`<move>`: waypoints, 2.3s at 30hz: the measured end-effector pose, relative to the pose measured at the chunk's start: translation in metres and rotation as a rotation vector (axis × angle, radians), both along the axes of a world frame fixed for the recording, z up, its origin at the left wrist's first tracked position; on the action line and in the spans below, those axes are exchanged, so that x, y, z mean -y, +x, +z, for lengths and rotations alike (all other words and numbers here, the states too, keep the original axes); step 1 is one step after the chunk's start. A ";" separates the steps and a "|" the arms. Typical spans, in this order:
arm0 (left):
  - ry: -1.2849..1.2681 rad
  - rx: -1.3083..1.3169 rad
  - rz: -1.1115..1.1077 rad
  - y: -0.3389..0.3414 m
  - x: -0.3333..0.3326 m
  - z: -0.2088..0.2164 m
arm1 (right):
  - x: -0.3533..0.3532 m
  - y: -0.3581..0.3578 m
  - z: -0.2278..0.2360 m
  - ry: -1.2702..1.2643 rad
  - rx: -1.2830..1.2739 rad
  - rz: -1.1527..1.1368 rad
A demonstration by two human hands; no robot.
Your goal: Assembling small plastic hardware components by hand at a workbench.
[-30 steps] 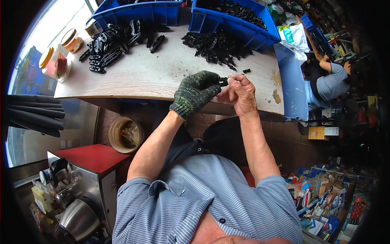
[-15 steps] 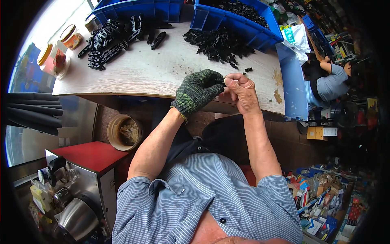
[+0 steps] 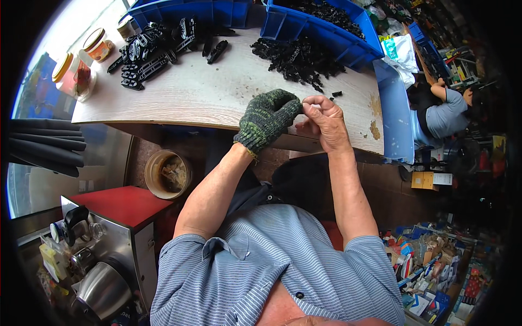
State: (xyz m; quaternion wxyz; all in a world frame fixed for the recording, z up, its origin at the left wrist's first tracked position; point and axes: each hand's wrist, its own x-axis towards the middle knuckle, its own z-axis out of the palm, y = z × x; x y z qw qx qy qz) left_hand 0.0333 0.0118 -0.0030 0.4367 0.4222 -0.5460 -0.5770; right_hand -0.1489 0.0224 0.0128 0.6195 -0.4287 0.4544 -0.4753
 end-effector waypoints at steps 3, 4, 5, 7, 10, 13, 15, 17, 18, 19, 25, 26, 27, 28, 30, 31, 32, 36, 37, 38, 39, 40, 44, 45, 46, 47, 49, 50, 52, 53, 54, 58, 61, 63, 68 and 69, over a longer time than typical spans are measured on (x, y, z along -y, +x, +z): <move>0.032 -0.045 0.017 0.001 -0.001 0.001 | 0.003 0.002 0.000 -0.048 -0.079 -0.013; 0.051 -0.103 0.033 0.002 -0.003 0.001 | 0.003 0.004 0.001 -0.049 -0.077 -0.011; 0.070 -0.161 0.048 0.003 -0.004 0.001 | 0.004 0.006 0.003 -0.021 -0.119 -0.018; 0.069 -0.195 0.068 0.003 -0.006 0.000 | 0.005 0.006 0.007 0.006 -0.160 -0.025; 0.069 -0.220 0.073 0.004 -0.006 -0.001 | 0.007 0.003 0.008 0.094 -0.177 0.061; 0.077 -0.191 0.036 0.002 -0.007 0.000 | 0.002 0.002 -0.001 0.003 -0.156 0.031; 0.084 -0.174 0.010 0.000 -0.008 0.001 | 0.001 0.001 -0.004 -0.044 -0.097 0.006; 0.103 -0.217 -0.037 0.001 -0.009 0.000 | -0.002 0.004 -0.004 -0.055 -0.082 -0.009; 0.101 -0.220 -0.044 0.000 -0.009 -0.001 | -0.003 0.004 -0.002 -0.068 -0.069 -0.021; -0.079 -0.074 0.004 -0.001 -0.007 -0.005 | -0.003 -0.001 -0.005 -0.071 -0.072 -0.027; -0.804 0.863 0.629 0.052 0.039 0.005 | -0.008 -0.037 -0.001 -0.108 0.126 -0.280; -0.791 0.963 0.660 0.066 0.055 0.004 | -0.006 -0.055 -0.003 -0.107 0.089 -0.379; -0.773 1.070 0.694 0.081 0.067 0.002 | -0.002 -0.071 -0.005 -0.077 0.109 -0.459; -0.775 1.068 0.694 0.093 0.073 -0.002 | -0.002 -0.083 0.000 -0.051 0.095 -0.559; -0.804 1.243 0.628 0.105 0.080 -0.005 | -0.001 -0.098 0.008 -0.001 0.056 -0.740; -0.806 1.237 0.626 0.103 0.081 -0.006 | -0.001 -0.102 0.011 0.024 0.031 -0.821; -0.765 1.265 0.591 0.102 0.081 -0.008 | -0.001 -0.103 0.011 0.050 0.041 -0.875; -0.775 1.266 0.490 0.091 0.072 -0.006 | 0.004 -0.108 -0.002 0.099 -0.075 -0.699; -0.751 1.290 0.432 0.089 0.069 -0.004 | 0.008 -0.105 -0.003 0.099 -0.074 -0.700; -0.800 1.283 0.429 0.088 0.070 -0.008 | 0.013 -0.102 -0.003 0.140 -0.136 -0.629; -0.802 1.281 0.425 0.087 0.067 -0.007 | 0.016 -0.097 -0.001 0.181 -0.197 -0.559; -0.803 1.247 0.405 0.086 0.063 -0.004 | 0.018 -0.092 0.000 0.193 -0.231 -0.524; -0.900 1.059 0.493 0.086 0.058 -0.006 | 0.031 -0.074 0.007 0.263 -0.458 -0.476; -0.915 0.995 0.543 0.083 0.056 -0.006 | 0.032 -0.073 0.008 0.265 -0.460 -0.480; -0.946 0.894 0.556 0.076 0.050 -0.005 | 0.033 -0.073 0.009 0.263 -0.520 -0.444; -0.879 0.844 0.537 0.067 0.044 -0.010 | 0.034 -0.073 0.010 0.260 -0.580 -0.408; -0.867 0.724 0.480 0.047 0.027 -0.015 | 0.039 -0.069 0.014 0.284 -0.628 -0.372; -0.868 0.720 0.417 0.038 0.018 -0.015 | 0.040 -0.067 0.017 0.307 -0.674 -0.336; -0.879 0.681 0.321 0.021 0.002 -0.011 | 0.041 -0.059 0.023 0.300 -0.732 -0.299; -0.868 0.659 0.288 0.014 -0.002 -0.010 | 0.041 -0.057 0.025 0.291 -0.790 -0.264; -0.856 0.656 0.257 0.007 -0.006 -0.008 | 0.041 -0.059 0.023 0.290 -0.791 -0.267; -0.776 0.607 0.182 -0.018 -0.014 -0.008 | 0.044 -0.063 0.014 0.235 -0.827 -0.239; -0.716 0.532 0.183 -0.033 -0.015 -0.008 | 0.043 -0.066 0.009 0.197 -0.848 -0.247; -0.655 0.537 0.168 -0.041 -0.013 -0.006 | 0.042 -0.068 0.007 0.175 -0.856 -0.247; -0.365 0.284 0.093 -0.051 0.002 -0.011 | 0.038 -0.067 0.009 0.142 -0.759 -0.279; -0.235 0.205 0.063 -0.052 0.006 -0.013 | 0.036 -0.066 0.007 0.139 -0.759 -0.276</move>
